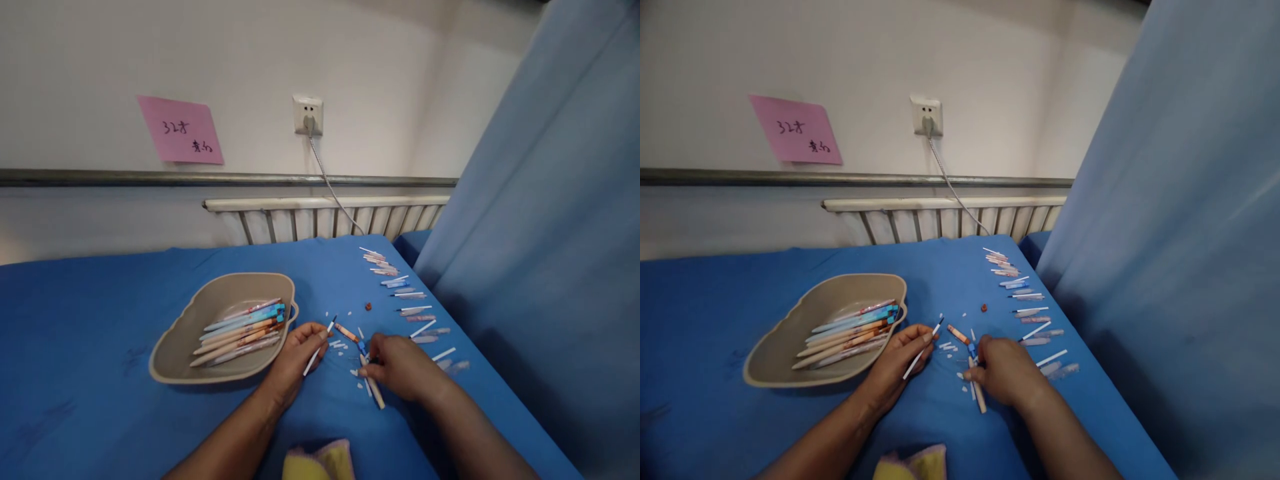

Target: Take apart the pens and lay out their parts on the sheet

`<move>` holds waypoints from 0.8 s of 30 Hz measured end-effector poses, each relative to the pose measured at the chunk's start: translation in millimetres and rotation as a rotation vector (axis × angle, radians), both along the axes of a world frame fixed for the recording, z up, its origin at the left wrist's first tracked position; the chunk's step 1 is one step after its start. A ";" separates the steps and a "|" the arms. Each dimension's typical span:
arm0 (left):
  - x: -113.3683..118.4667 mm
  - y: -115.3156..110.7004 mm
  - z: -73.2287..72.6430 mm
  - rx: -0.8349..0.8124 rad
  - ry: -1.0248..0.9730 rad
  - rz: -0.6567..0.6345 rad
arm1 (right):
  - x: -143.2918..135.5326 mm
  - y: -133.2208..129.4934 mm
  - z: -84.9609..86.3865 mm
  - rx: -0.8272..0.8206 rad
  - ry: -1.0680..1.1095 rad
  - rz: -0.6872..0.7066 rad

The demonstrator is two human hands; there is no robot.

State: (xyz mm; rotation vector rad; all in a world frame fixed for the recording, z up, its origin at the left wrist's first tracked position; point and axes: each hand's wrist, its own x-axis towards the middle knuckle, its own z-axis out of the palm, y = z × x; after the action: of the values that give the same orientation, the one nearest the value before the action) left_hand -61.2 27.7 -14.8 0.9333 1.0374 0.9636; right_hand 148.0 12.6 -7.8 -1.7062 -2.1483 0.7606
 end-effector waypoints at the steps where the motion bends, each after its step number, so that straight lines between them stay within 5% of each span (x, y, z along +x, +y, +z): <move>1: 0.1 0.2 -0.1 0.000 0.000 0.002 | -4.4 0.5 2.0 0.033 -0.037 -0.003; 8: 1.1 1.1 -2.5 -0.001 -0.014 0.014 | -32.6 -1.4 5.8 0.140 -0.148 0.274; 16: 0.2 0.4 -4.0 0.009 0.035 0.004 | -42.1 -3.9 7.5 0.201 -0.309 0.309; 24: 1.0 -0.3 -3.5 0.027 0.040 0.020 | -31.8 6.5 -14.4 0.181 0.157 0.120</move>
State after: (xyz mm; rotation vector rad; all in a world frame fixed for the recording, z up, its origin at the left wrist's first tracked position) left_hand -60.3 27.4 -18.3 0.9701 1.0713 0.9809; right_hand 116.2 19.1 -22.3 -1.3923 -2.1533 0.6829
